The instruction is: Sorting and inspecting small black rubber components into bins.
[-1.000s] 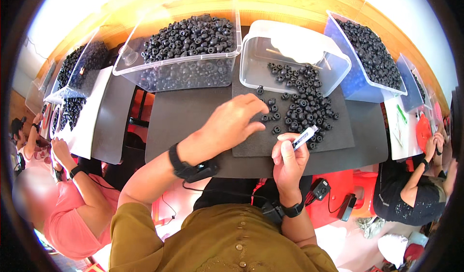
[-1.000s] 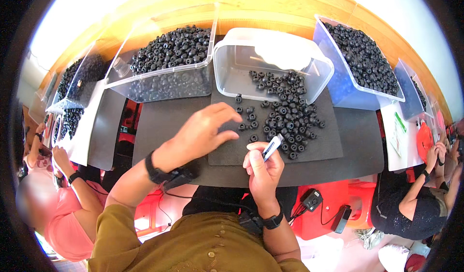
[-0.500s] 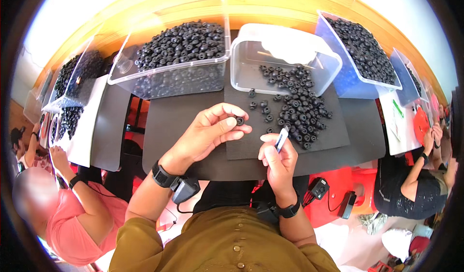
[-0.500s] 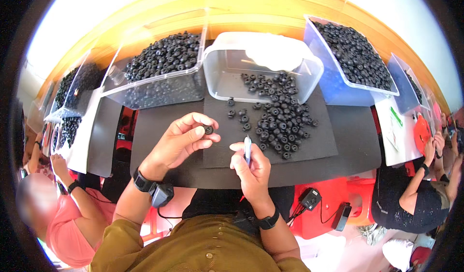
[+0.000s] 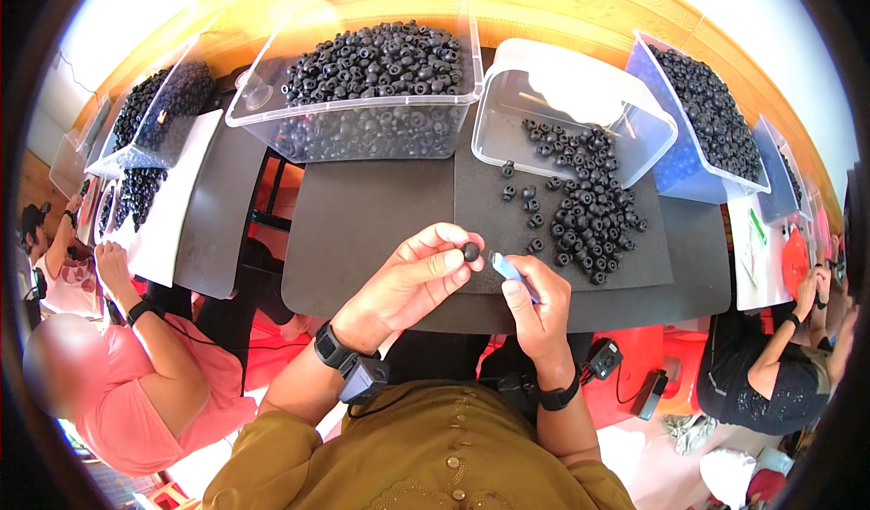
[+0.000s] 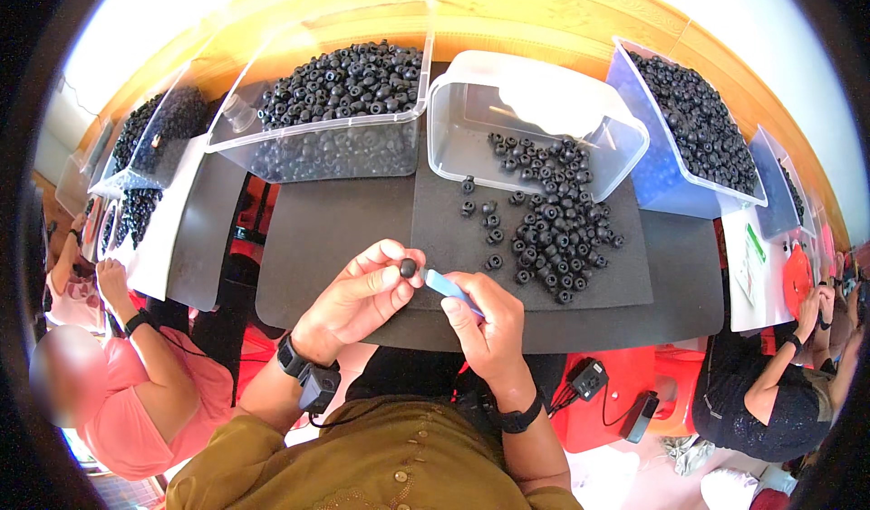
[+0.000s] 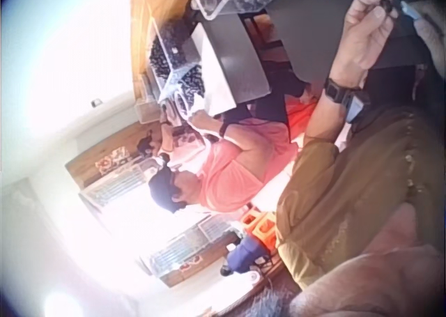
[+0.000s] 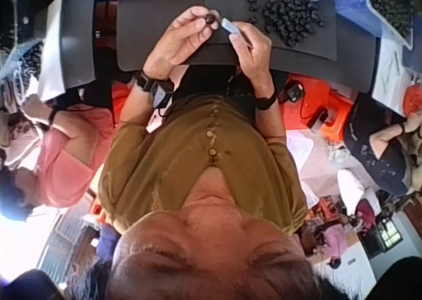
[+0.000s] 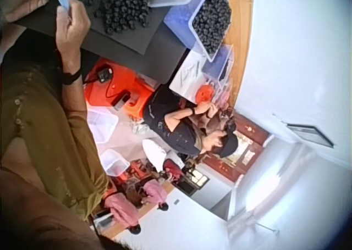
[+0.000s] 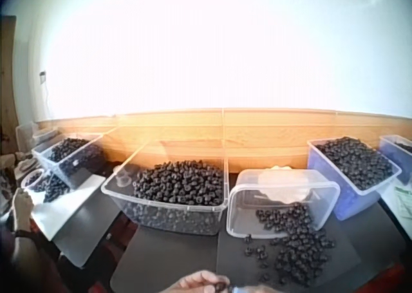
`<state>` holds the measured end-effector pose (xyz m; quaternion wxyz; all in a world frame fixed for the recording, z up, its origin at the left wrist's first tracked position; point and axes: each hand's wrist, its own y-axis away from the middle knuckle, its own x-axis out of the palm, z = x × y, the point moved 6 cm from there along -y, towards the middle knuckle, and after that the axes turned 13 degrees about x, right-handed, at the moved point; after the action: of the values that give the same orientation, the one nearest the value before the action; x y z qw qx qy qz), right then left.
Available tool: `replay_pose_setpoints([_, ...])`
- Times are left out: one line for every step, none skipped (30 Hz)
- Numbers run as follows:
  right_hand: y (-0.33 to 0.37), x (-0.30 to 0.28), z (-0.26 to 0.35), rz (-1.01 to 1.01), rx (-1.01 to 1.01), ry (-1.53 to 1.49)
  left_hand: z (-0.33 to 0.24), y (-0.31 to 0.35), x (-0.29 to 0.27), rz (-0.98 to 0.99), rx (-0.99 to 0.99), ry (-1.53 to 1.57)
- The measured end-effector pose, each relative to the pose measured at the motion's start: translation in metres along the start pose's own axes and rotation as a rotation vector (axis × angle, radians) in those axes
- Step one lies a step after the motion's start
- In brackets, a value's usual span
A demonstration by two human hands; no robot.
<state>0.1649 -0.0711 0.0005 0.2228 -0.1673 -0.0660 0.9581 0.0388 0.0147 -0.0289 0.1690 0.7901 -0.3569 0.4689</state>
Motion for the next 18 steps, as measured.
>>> replay_pose_setpoints([0.0001,-0.0005,0.0012,-0.008,-0.03,-0.011,0.0004,-0.0003,-0.0003,0.0,-0.002,0.001])
replay_pose_setpoints([0.0003,-0.0005,0.0016,-0.007,-0.028,-0.011,0.0006,-0.0001,-0.0003,0.009,-0.006,0.022])
replay_pose_setpoints([0.0004,0.0003,0.0018,0.006,-0.01,0.015,0.001,-0.0001,-0.0002,0.018,-0.01,0.043])
replay_pose_setpoints([0.0006,0.0011,0.0021,0.019,0.008,0.04,0.0016,-0.0002,-0.0011,0.017,-0.011,0.043])
replay_pose_setpoints([0.0008,0.0012,0.003,0.019,0.01,0.04,0.0025,-0.0005,-0.0022,0.017,-0.012,0.049])
replay_pose_setpoints([0.001,0.0015,0.0041,0.017,0.01,0.052,0.0032,-0.0006,-0.0027,0.018,-0.012,0.054])
replay_pose_setpoints([0.0011,0.0017,0.0047,0.015,0.011,0.063,0.0034,-0.0003,-0.0031,0.017,-0.013,0.054])
replay_pose_setpoints([0.0011,0.0016,0.0051,0.015,0.012,0.062,0.0031,0.0002,-0.0042,0.005,-0.012,0.048])
replay_pose_setpoints([0.0012,0.0021,0.0059,0.019,0.001,0.082,0.0029,0.0006,-0.0052,-0.006,-0.012,0.043])
replay_pose_setpoints([0.0012,0.0027,0.0065,0.024,-0.011,0.102,0.0029,0.0007,-0.0053,-0.007,-0.013,0.042])
replay_pose_setpoints([0.001,0.0025,0.0057,0.024,-0.01,0.101,0.0027,0.0009,-0.0052,-0.011,-0.011,0.035])
replay_pose_setpoints([0.001,0.0028,0.0057,0.023,-0.029,0.128,0.0025,0.0011,-0.0054,-0.014,-0.008,0.027])
replay_pose_setpoints([0.0011,0.0033,0.006,0.023,-0.048,0.156,0.0026,0.0014,-0.0061,-0.015,-0.009,0.026])
replay_pose_setpoints([0.0012,0.0034,0.0062,0.022,-0.047,0.156,0.003,0.0014,-0.0072,-0.012,-0.012,0.025])
replay_pose_setpoints([0.0014,0.0037,0.0068,0.024,-0.045,0.155,0.0033,0.0014,-0.0077,-0.008,-0.014,0.023])
replay_pose_setpoints([0.0014,0.0039,0.0075,0.026,-0.042,0.155,0.0032,0.0014,-0.0073,-0.008,-0.015,0.024])
replay_pose_setpoints([0.0013,0.0038,0.0081,0.026,-0.041,0.154,0.0027,0.0014,-0.0062,-0.002,-0.013,0.018])
replay_pose_setpoints([0.001,0.0038,0.0088,0.028,-0.039,0.156,0.0024,0.0014,-0.0054,0.004,-0.011,0.011])
